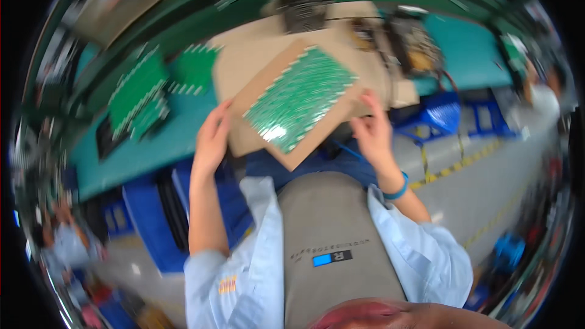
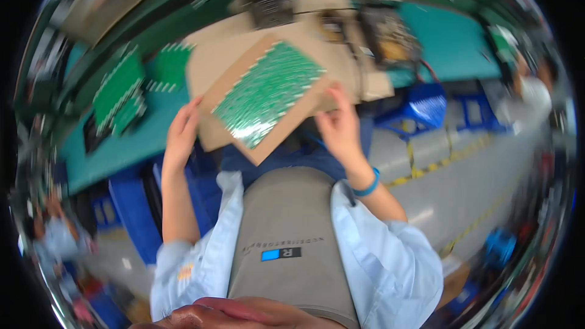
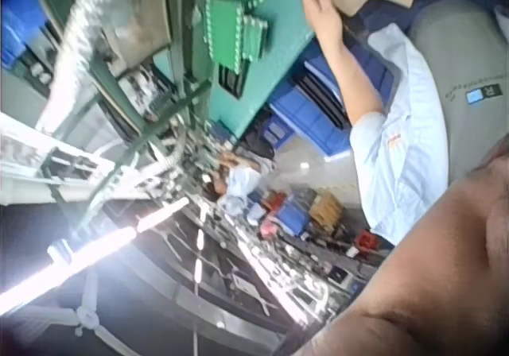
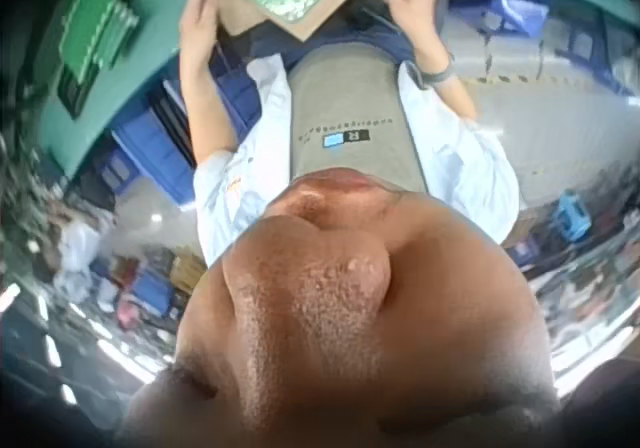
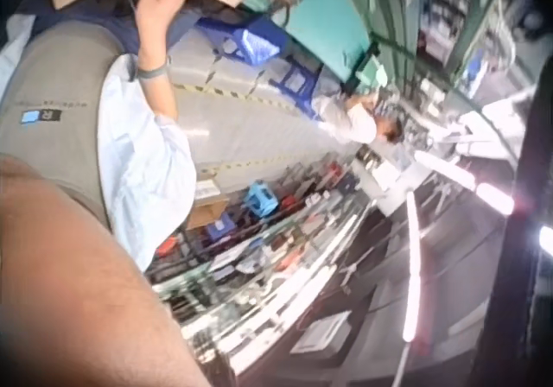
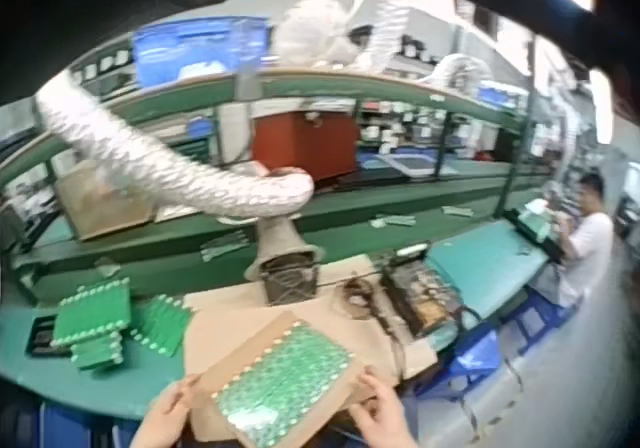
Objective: Soldering electronic components onto printed circuit boards at a manual assembly station.
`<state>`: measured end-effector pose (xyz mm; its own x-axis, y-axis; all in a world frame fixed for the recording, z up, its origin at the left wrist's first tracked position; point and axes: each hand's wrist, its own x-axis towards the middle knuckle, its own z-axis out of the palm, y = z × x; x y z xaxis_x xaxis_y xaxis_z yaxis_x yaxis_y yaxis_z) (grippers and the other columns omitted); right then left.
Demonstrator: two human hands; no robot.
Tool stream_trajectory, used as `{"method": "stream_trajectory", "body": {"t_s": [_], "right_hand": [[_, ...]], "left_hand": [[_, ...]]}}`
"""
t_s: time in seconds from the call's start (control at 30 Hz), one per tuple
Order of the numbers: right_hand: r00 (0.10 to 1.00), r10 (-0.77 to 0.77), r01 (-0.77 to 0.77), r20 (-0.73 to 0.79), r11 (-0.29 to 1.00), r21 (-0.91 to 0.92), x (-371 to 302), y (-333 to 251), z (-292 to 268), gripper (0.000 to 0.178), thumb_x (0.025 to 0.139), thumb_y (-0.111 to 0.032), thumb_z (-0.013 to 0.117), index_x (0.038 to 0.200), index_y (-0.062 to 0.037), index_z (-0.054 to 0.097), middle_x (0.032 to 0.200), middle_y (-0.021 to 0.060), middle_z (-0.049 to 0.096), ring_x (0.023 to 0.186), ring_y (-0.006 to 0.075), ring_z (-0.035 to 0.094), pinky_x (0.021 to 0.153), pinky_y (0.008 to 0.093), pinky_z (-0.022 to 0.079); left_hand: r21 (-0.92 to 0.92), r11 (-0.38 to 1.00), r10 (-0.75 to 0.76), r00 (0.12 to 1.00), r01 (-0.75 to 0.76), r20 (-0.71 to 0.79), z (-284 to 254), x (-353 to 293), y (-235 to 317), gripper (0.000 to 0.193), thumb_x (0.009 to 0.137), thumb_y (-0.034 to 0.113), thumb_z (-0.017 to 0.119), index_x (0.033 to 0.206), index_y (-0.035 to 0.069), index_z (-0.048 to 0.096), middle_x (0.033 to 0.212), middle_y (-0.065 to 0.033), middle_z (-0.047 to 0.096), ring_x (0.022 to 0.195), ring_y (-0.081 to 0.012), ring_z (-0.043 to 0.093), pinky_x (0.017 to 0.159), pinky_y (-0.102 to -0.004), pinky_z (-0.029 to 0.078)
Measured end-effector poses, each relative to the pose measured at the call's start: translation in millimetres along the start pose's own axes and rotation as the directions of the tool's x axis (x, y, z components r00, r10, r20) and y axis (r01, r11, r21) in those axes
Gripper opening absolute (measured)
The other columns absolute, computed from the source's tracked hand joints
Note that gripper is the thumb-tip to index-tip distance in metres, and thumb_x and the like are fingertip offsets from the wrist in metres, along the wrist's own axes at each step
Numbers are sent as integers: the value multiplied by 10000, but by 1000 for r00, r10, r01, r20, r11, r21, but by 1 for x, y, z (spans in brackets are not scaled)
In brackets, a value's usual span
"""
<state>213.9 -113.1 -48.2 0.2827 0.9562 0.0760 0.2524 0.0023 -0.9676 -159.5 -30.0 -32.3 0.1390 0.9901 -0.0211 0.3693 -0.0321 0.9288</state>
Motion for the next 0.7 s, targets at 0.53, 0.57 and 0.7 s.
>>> {"method": "stream_trajectory", "body": {"t_s": [0.53, 0.57, 0.7], "right_hand": [[995, -5, -2, 98, 997, 71, 65, -3, 30, 592, 883, -63, 655, 1458, -41, 516, 1598, 267, 473, 1435, 413, 510, 1084, 415, 486], [991, -2, -8, 130, 997, 80, 71, 0, 32, 601, 886, -50, 640, 1471, -50, 499, 1586, 241, 479, 1263, 361, 534, 966, 383, 494], [970, 4, -32, 242, 993, 112, 90, 6, 36, 634, 894, -14, 594, 1508, -77, 448, 1549, 161, 499, 748, 206, 607, 610, 289, 519]], "left_hand": [[-253, 965, -96, 991, 69, -97, 17, -86, 6, 107, 1079, 83, 462, 1000, 52, 528, 1632, -163, 491, 497, -20, 359, 463, -163, 292], [-266, 961, -101, 989, 70, -104, 18, -89, 7, 103, 1074, 78, 461, 997, 56, 526, 1631, -164, 492, 499, -20, 362, 465, -164, 292], [-304, 950, -123, 983, 77, -137, 24, -103, 8, 95, 1061, 63, 458, 987, 66, 519, 1629, -169, 493, 503, -18, 370, 468, -165, 291]]}}
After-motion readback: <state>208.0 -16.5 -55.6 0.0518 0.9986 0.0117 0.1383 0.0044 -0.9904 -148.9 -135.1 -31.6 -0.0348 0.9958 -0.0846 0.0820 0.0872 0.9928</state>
